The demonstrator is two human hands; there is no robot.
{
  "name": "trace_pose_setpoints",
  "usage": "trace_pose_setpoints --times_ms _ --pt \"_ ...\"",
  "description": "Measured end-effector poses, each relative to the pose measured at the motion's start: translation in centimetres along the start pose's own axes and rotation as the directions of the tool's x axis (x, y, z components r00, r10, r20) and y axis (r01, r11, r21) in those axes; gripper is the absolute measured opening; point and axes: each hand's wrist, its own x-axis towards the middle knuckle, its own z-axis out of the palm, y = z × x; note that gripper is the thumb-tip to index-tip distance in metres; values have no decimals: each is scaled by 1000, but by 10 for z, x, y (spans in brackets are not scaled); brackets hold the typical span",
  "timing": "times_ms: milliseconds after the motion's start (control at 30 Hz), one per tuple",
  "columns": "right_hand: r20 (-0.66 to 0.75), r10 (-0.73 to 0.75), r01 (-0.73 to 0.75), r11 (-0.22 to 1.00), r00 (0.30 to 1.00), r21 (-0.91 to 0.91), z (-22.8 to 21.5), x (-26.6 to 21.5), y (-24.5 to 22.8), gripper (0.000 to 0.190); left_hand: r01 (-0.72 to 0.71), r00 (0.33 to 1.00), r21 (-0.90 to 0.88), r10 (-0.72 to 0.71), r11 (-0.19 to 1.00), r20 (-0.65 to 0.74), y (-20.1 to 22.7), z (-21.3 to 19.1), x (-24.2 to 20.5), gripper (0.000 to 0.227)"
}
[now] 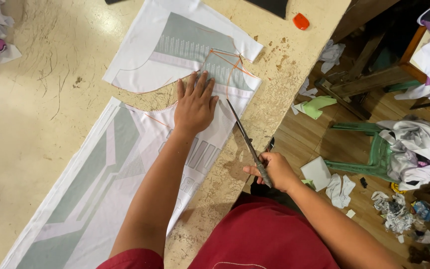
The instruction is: The person uses shears to cut a white jersey fabric along a marked pattern on a work table. They also use a red chalk marker to trace lines on the fabric and handle a black pattern piece to align it before cutting.
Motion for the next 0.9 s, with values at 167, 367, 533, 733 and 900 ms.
trace_pose_setpoints --times_ms 167,367,533,733,900 --pt "-16 22 -21 998 1000 54 4 1 3 39 -8 1000 -11 8 1000 13 -1 1 0 54" --pt "-33 43 -39 993 999 112 10 -2 4 39 -11 1000 -30 11 999 4 -1 1 0 52" --pt "-58 69 -62 992 996 108 20 -4 -3 37 -56 998 -19 55 998 -35 -2 -2 1 51" --pt "-102 118 -100 982 988 162 30 -10 -15 40 -28 999 -22 28 999 -20 -2 -3 1 51" --pt "-136 207 -190 973 969 130 48 -13 -28 43 -34 999 -29 33 999 -20 -1 -5 2 51"
